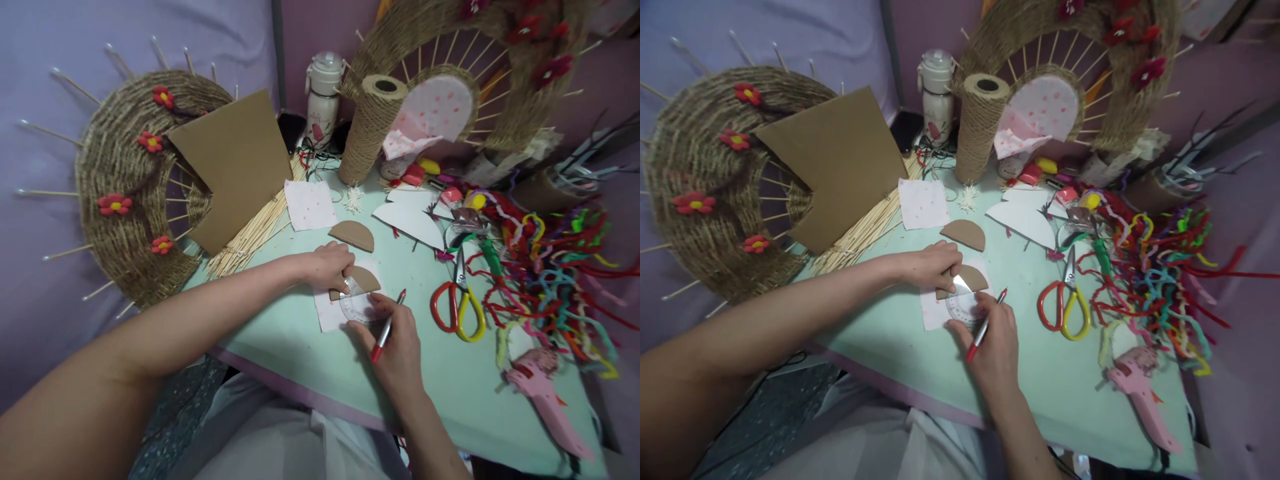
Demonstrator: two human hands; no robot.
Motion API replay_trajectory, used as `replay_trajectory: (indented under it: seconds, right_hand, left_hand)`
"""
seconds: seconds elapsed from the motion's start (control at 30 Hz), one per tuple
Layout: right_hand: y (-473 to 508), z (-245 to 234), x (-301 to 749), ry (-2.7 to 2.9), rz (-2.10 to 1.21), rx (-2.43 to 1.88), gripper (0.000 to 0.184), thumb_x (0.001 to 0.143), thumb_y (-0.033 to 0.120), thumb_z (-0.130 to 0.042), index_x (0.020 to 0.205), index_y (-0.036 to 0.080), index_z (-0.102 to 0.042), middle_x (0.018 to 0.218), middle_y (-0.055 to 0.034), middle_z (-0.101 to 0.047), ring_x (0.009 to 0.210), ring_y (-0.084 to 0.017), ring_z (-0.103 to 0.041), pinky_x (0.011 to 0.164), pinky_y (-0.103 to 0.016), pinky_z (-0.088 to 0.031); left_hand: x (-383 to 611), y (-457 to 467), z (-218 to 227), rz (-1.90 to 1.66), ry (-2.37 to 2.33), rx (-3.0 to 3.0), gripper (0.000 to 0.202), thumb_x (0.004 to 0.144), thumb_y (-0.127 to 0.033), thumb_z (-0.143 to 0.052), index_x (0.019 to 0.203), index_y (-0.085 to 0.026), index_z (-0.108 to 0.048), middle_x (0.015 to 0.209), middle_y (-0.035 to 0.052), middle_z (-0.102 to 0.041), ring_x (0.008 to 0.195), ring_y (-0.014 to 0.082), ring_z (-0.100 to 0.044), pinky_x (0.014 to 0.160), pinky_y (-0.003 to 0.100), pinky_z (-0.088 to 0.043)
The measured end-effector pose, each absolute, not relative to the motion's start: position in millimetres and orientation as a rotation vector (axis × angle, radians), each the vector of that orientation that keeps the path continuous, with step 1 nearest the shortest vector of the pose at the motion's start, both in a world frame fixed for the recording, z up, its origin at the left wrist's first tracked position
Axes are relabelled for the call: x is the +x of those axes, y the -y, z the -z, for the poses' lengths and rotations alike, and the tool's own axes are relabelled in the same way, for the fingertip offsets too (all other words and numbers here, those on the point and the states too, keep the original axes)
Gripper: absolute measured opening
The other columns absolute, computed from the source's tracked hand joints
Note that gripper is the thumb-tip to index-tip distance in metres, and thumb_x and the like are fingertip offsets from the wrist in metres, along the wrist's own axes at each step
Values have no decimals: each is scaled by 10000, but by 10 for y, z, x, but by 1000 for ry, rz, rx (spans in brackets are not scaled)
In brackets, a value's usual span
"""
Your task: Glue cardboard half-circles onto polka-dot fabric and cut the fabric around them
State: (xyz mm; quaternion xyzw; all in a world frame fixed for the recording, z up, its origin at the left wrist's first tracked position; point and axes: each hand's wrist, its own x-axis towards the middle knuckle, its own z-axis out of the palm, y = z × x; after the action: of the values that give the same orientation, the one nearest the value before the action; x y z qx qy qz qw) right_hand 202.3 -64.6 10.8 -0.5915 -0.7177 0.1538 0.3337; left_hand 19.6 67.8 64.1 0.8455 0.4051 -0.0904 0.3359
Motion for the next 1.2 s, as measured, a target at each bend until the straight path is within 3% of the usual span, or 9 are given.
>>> replay_trajectory:
  seconds: [0.07,0.17,0.4,0.57,0.73,0.87,1.0,1.1,1.2]
  right_hand:
    - [658,-92,2006,1913,-389,-1544,526,774,529,-722,1133,197,-529,983,-94,-640,852,-262,-586,748,-422,-490]
    - [661,-77,1973,1923,-378,-1570,474,793,495,-706,1116,200,-524,995,-101,-633,868,-274,-579,758,-446,-477]
    - [645,-62,1955,1895,-388,-1564,390,823,406,-674,1111,188,-526,960,-95,-643,839,-259,-563,759,-428,-469]
    - [650,-53,1958,1899,-396,-1560,428,815,398,-689,1142,185,-512,922,-73,-618,846,-256,-558,764,-428,-471]
    - [651,-56,1945,1892,-380,-1541,327,829,376,-668,1055,206,-504,955,-80,-635,833,-252,-553,753,-417,-461]
    - [651,-43,1945,1880,-375,-1528,314,811,357,-685,1009,220,-484,1027,-97,-656,863,-263,-560,768,-428,-458]
    - [664,-44,1960,1830,-347,-1512,296,812,355,-679,977,232,-467,1090,-107,-656,899,-269,-568,786,-438,-461]
    - [674,-63,1974,1783,-327,-1523,312,805,367,-689,981,229,-471,1080,-106,-656,876,-263,-572,778,-436,-464]
    - [675,-81,1990,1724,-300,-1541,335,802,376,-697,1010,225,-483,1073,-102,-656,873,-264,-584,778,-436,-466]
  left_hand:
    - [196,-681,-643,238,-1057,2206,235,772,-357,-652,882,-201,-515,1043,69,-530,1023,242,-465,826,320,-373]
    - [195,-684,-641,236,-1057,2215,242,771,-364,-654,886,-201,-517,1038,67,-531,1003,241,-477,820,317,-376]
    - [193,-684,-619,205,-1066,2211,226,763,-345,-653,877,-197,-525,1010,65,-530,989,246,-483,803,318,-382]
    - [187,-685,-609,171,-1058,2197,224,758,-348,-651,865,-188,-536,981,62,-529,975,242,-479,799,312,-377]
    - [176,-692,-576,108,-1046,2168,228,724,-325,-665,869,-178,-567,942,56,-538,956,239,-481,788,303,-372]
    - [141,-710,-555,9,-1018,2090,243,706,-344,-695,846,-171,-597,921,46,-572,921,217,-507,763,285,-380]
    - [63,-718,-569,-120,-1005,1955,253,789,-382,-620,926,-169,-605,896,30,-628,811,164,-562,688,253,-411]
    - [10,-686,-609,-249,-1064,1881,281,835,-380,-560,1003,-157,-587,928,52,-649,829,163,-594,714,262,-442]
    - [9,-579,-650,-440,-1200,1705,249,801,-338,-588,958,-147,-614,858,56,-667,786,170,-612,711,283,-461]
